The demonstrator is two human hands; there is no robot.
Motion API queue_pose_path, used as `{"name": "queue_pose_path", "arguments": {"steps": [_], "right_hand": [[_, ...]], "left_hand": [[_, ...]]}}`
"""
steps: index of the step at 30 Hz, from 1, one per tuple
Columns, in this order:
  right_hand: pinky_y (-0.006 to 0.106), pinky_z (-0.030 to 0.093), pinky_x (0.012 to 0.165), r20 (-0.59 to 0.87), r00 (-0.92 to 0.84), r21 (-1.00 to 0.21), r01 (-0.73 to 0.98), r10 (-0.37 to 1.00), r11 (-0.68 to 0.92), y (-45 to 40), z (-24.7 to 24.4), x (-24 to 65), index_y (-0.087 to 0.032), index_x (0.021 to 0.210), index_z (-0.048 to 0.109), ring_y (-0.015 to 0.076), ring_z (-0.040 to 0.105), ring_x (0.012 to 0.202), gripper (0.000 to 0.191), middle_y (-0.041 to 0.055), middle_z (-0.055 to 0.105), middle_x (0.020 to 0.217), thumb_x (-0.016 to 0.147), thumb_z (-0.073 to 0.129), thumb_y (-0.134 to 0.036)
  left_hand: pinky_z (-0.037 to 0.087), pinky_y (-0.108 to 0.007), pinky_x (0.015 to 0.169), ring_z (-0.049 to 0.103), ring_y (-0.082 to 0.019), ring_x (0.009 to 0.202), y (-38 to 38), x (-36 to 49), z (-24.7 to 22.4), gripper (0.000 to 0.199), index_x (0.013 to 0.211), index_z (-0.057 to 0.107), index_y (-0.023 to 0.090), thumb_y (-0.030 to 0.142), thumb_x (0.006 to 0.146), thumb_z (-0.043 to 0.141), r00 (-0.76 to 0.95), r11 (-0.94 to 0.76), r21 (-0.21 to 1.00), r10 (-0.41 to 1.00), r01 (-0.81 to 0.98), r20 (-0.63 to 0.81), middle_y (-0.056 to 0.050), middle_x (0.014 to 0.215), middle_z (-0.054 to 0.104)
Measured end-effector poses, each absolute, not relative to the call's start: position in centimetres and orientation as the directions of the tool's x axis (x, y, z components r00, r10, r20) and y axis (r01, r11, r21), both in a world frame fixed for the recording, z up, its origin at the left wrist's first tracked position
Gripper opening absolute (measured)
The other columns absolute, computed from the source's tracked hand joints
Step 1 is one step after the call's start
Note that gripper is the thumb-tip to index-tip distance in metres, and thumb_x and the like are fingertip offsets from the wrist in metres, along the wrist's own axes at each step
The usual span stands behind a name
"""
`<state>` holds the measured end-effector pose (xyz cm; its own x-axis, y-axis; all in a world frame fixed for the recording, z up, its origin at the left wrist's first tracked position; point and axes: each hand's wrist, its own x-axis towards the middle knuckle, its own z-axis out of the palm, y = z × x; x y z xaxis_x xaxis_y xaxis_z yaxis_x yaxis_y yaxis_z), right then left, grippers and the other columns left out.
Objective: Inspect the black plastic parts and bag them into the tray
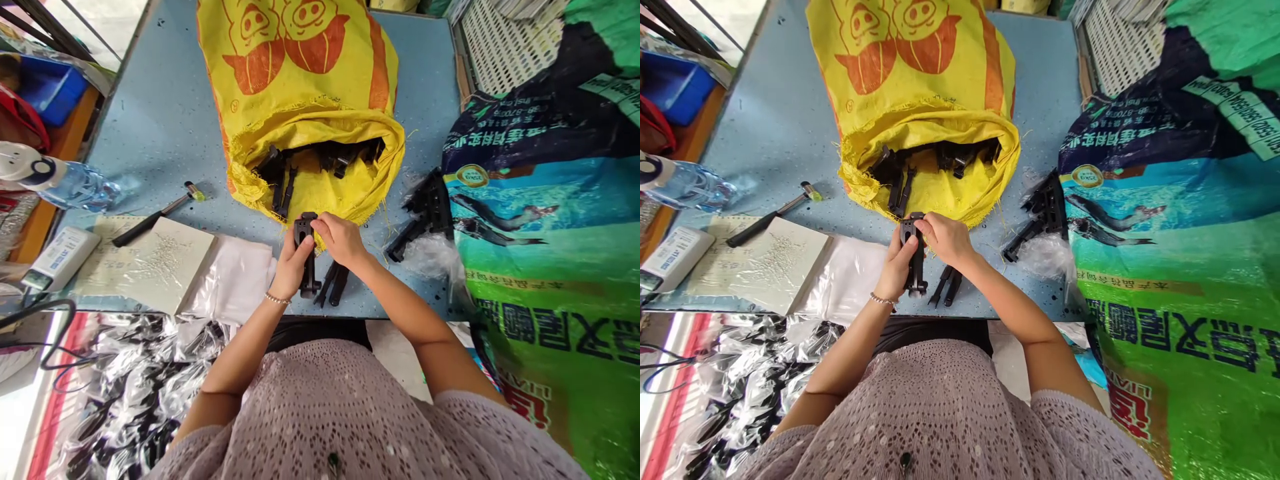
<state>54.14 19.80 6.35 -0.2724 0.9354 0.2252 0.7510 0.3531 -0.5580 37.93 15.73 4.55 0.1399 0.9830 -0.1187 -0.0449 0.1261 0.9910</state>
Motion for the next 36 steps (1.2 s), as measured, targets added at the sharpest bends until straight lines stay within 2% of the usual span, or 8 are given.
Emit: {"name": "queue_pose_path", "arguments": {"steps": [9, 12, 16, 18, 21, 24, 30, 36], "right_hand": [[0.033, 0.037, 0.066, 0.285, -0.606, -0.453, 0.598, 0.743, 0.662, 13.0, 3.9, 53.7, -0.022, 0.077, 0.060, 0.0191, 0.058, 0.067, 0.054, 0.0052, 0.064, 0.072, 0.109, 0.035, -0.058], [0.030, 0.038, 0.067, 0.174, -0.536, -0.528, 0.657, 0.826, 0.538, 16.3, 4.8, 53.4, -0.022, 0.083, 0.062, 0.0190, 0.064, 0.073, 0.051, 0.0051, 0.069, 0.079, 0.111, 0.032, -0.052], [0.033, 0.043, 0.077, -0.044, -0.160, -0.471, 0.874, 0.986, 0.121, 24.9, 5.5, 50.3, -0.016, 0.110, 0.065, 0.0275, 0.070, 0.093, 0.047, 0.0154, 0.075, 0.100, 0.111, 0.032, -0.049], [0.035, 0.046, 0.083, -0.262, -0.109, -0.468, 0.883, 0.959, -0.027, 29.0, 4.9, 48.4, -0.012, 0.108, 0.068, 0.0309, 0.070, 0.102, 0.047, 0.0196, 0.075, 0.101, 0.109, 0.039, -0.048], [0.034, 0.050, 0.077, -0.422, -0.157, -0.511, 0.855, 0.893, -0.091, 32.9, 3.6, 46.9, -0.012, 0.090, 0.071, 0.0291, 0.073, 0.085, 0.053, 0.0154, 0.075, 0.080, 0.106, 0.043, -0.055], [0.035, 0.053, 0.073, -0.463, -0.166, -0.532, 0.838, 0.871, -0.123, 33.8, 2.9, 46.7, -0.013, 0.090, 0.071, 0.0293, 0.074, 0.076, 0.056, 0.0135, 0.074, 0.073, 0.104, 0.042, -0.058], [0.050, 0.053, 0.096, -0.264, -0.028, -0.497, 0.861, 0.964, -0.111, 34.1, 3.2, 45.1, -0.005, 0.140, 0.042, 0.0428, 0.067, 0.119, 0.081, 0.0287, 0.070, 0.123, 0.090, 0.060, -0.066], [0.036, 0.057, 0.067, -0.403, -0.194, -0.821, 0.509, 0.894, -0.259, 31.2, 4.2, 48.0, -0.018, 0.140, 0.032, 0.0273, 0.072, 0.085, 0.064, 0.0110, 0.070, 0.104, 0.089, 0.061, -0.044]], "left_hand": [[0.055, -0.030, 0.072, 0.065, -0.016, 0.076, 17.7, 36.6, 2.0, 0.066, 0.149, 0.038, 0.024, 0.060, 0.098, 0.056, 0.074, 0.194, 0.981, 0.978, -0.008, -0.193, -0.003, 0.095, 0.066], [0.054, -0.036, 0.081, 0.067, -0.021, 0.084, 17.1, 36.9, 0.1, 0.063, 0.144, 0.043, 0.020, 0.056, 0.095, 0.062, 0.009, 0.115, 0.956, 0.993, 0.269, -0.122, -0.005, 0.096, 0.065], [0.055, -0.050, 0.085, 0.069, -0.034, 0.094, 14.8, 39.1, -1.3, 0.047, 0.140, 0.053, 0.018, 0.044, 0.101, 0.053, 0.106, 0.046, 0.849, 0.987, 0.527, -0.119, -0.013, 0.097, 0.071], [0.051, -0.058, 0.098, 0.063, -0.039, 0.114, 13.8, 40.3, -1.4, 0.045, 0.139, 0.056, 0.018, 0.041, 0.100, 0.054, 0.127, -0.017, 0.826, 0.990, 0.564, -0.067, -0.020, 0.121, 0.070], [0.040, -0.063, 0.112, 0.054, -0.043, 0.129, 13.5, 40.7, -1.5, 0.039, 0.131, 0.063, 0.015, 0.036, 0.098, 0.058, 0.136, -0.099, 0.809, 0.990, 0.579, 0.024, -0.024, 0.140, 0.060], [0.041, -0.063, 0.112, 0.056, -0.043, 0.126, 14.2, 39.9, -1.9, 0.032, 0.124, 0.068, 0.013, 0.031, 0.098, 0.060, 0.144, -0.140, 0.808, 0.987, 0.572, 0.069, -0.025, 0.135, 0.061], [0.047, -0.058, 0.108, 0.059, -0.038, 0.121, 15.4, 39.1, -2.5, 0.027, 0.117, 0.071, 0.015, 0.024, 0.092, 0.066, 0.139, -0.143, 0.860, 0.987, 0.489, 0.084, -0.022, 0.128, 0.064], [0.056, -0.038, 0.082, 0.065, -0.018, 0.083, 15.6, 35.8, -0.5, 0.040, 0.126, 0.066, 0.019, 0.048, 0.100, 0.057, -0.001, -0.027, 0.968, 1.000, 0.251, 0.028, -0.012, 0.113, 0.071]]}}
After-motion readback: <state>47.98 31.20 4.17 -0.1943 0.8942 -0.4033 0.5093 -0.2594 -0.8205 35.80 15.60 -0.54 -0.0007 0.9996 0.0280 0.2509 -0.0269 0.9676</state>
